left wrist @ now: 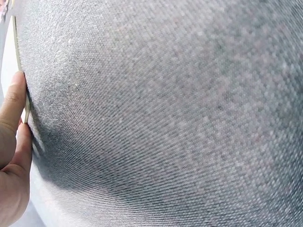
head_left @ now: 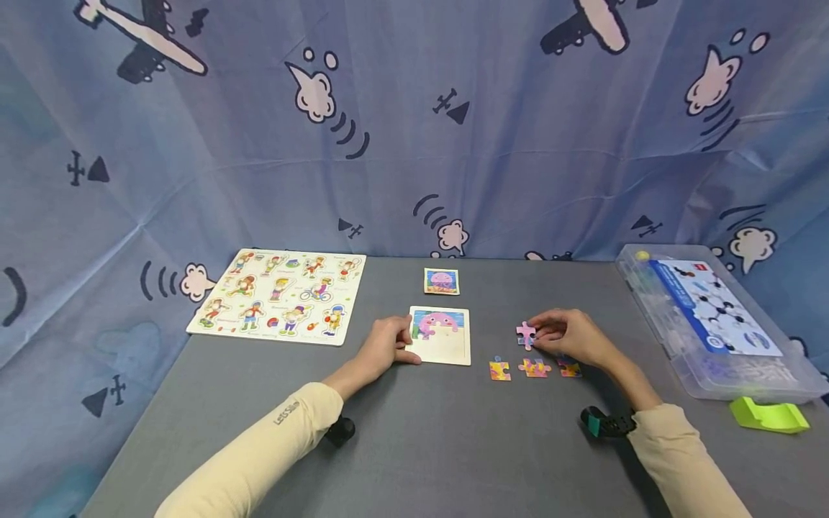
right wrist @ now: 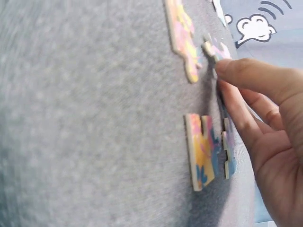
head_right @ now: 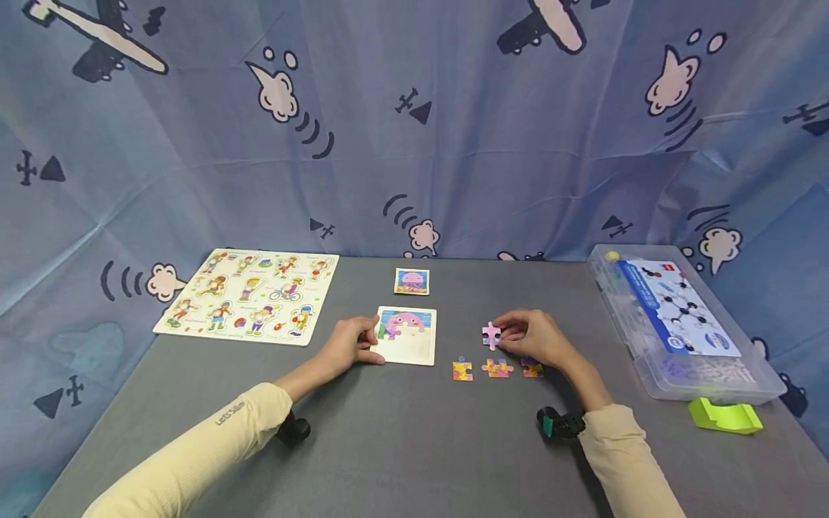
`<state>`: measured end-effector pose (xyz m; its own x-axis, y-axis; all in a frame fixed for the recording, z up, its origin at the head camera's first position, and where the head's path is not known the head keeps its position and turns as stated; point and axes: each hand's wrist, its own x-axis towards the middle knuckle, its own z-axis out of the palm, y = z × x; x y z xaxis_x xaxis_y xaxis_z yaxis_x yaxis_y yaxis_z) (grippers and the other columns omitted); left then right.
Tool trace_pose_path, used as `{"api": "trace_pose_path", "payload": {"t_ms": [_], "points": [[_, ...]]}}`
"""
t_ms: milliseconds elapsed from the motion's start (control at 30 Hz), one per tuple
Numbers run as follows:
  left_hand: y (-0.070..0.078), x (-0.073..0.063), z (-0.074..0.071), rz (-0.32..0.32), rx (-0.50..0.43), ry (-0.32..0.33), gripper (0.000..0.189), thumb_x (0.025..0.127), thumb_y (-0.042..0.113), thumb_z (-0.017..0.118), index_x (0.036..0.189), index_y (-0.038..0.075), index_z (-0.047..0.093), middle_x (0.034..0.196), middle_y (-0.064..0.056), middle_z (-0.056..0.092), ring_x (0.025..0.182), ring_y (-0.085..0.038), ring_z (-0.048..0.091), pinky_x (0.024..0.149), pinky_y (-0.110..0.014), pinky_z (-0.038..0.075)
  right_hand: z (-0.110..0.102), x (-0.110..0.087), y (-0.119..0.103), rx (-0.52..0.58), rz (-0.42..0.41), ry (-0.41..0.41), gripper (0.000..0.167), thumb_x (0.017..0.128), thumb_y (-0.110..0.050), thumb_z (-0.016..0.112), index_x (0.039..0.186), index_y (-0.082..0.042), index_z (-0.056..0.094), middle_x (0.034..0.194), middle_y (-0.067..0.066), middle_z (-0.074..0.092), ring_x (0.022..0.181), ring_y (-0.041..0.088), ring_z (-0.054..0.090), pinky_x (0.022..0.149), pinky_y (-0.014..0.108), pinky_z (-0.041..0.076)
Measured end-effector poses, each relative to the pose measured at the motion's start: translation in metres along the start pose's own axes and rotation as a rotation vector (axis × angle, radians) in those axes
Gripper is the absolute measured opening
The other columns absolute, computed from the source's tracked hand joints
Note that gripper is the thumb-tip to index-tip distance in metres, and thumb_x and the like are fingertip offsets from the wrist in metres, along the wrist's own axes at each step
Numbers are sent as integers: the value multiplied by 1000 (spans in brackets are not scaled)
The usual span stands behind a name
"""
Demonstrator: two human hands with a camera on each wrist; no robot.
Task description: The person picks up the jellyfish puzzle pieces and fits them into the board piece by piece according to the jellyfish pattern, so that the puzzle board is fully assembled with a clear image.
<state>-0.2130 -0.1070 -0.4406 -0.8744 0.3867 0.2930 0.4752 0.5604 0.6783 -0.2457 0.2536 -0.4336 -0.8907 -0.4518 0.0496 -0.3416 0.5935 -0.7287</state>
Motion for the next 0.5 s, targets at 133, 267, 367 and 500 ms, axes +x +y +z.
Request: {"api": "trace_pose_path", "payload": {"t_ms": [133,267,367,500], "points": [[-1,1,0,-6,7,-2,36,68,6,85,68,-4,51,66,-9,47,58,-5,35,55,-20,32,-1,-1,0,82,14,-24,33,83,-1,72,114,5,64,103,18,65,82,13,65,66,25,53],[0,1,0,-20,5,-11,35,68,5,85,69,-4,52,66,-10,47,59,-6,35,56,-20,33,-1,-1,0,146,45,-50,36,85,-5,71,117,9,61,99,17,67,82,11,64,66,24,52],[1,1,0,-27,0,-16,36,66,6,86,69,-4,52,67,-12,49,60,-8,36,56,-20,33,-1,-2,1,178,69,-46,39,86,-6,71,118,11,59,98,17,68,82,10,64,68,24,52],[1,1,0,-33,16,-11,38,64,10,87,68,-3,51,68,-11,50,60,-8,36,55,-20,32,1,-2,2,199,88,-25,39,85,-6,71,117,12,58,101,20,67,83,9,65,70,23,52]]}}
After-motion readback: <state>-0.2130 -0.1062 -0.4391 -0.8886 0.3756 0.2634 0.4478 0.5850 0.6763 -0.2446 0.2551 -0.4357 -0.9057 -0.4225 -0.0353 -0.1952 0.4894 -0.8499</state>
